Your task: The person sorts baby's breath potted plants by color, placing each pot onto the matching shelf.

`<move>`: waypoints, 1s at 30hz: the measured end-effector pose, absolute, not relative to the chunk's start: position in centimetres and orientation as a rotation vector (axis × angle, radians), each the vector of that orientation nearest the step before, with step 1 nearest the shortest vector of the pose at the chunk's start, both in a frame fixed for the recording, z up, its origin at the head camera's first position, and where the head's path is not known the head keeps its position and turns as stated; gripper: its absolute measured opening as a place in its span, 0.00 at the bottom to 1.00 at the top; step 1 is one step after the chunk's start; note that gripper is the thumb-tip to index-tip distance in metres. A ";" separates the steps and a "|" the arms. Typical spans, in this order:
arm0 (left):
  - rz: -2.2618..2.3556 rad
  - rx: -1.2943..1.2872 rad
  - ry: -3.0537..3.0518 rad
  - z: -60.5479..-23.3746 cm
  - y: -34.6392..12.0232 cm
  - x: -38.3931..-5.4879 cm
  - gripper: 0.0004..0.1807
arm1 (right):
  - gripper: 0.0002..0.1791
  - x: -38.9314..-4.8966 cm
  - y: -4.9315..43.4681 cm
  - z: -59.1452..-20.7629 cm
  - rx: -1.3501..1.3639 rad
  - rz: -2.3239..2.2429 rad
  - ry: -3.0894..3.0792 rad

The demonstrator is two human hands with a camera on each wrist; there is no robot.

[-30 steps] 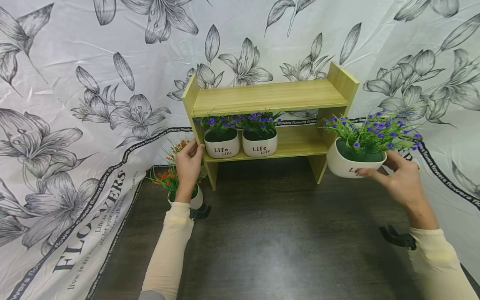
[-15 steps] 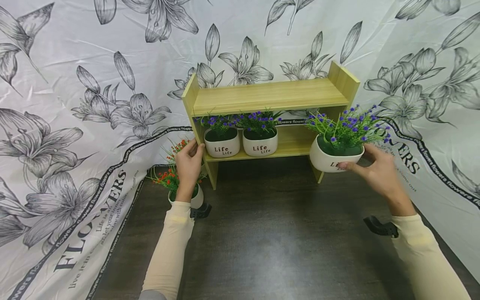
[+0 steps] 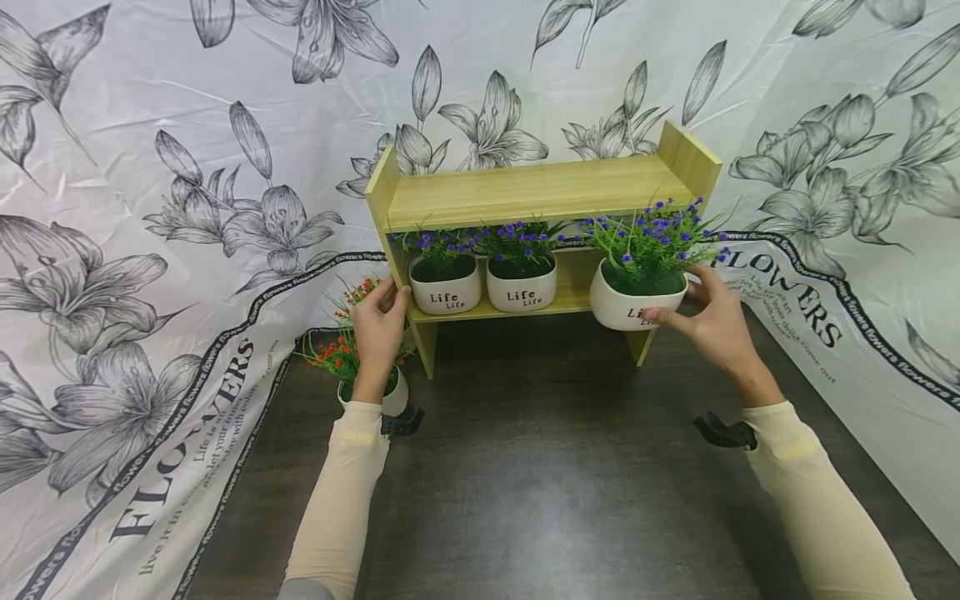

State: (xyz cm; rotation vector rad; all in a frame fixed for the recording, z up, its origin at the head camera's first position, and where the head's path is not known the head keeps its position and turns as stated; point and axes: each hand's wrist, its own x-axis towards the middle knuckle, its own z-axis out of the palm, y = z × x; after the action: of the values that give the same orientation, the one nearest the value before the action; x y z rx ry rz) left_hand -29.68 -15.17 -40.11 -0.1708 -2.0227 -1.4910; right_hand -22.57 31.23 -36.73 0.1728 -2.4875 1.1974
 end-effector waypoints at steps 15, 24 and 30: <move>-1.489 -0.173 -2.022 -40.4 -15.2 -30.0 0.20 | 0.52 -24.9 30.0 -38.4 0.158 1.239 -2.500; -1.485 -0.163 -2.033 -40.3 -15.2 -30.0 0.20 | 0.49 -25.6 29.1 -38.3 0.134 1.200 -2.482; -1.486 -0.171 -2.024 -40.3 -15.2 -30.0 0.20 | 0.48 -26.2 28.7 -38.2 0.097 1.211 -2.477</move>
State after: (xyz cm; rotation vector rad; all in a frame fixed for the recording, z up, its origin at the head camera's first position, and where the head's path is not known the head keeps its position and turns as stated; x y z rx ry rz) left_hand -30.03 -15.25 -40.34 -0.1711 -2.0239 -1.4856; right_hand -26.16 28.67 -38.21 0.0969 -2.4772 1.2110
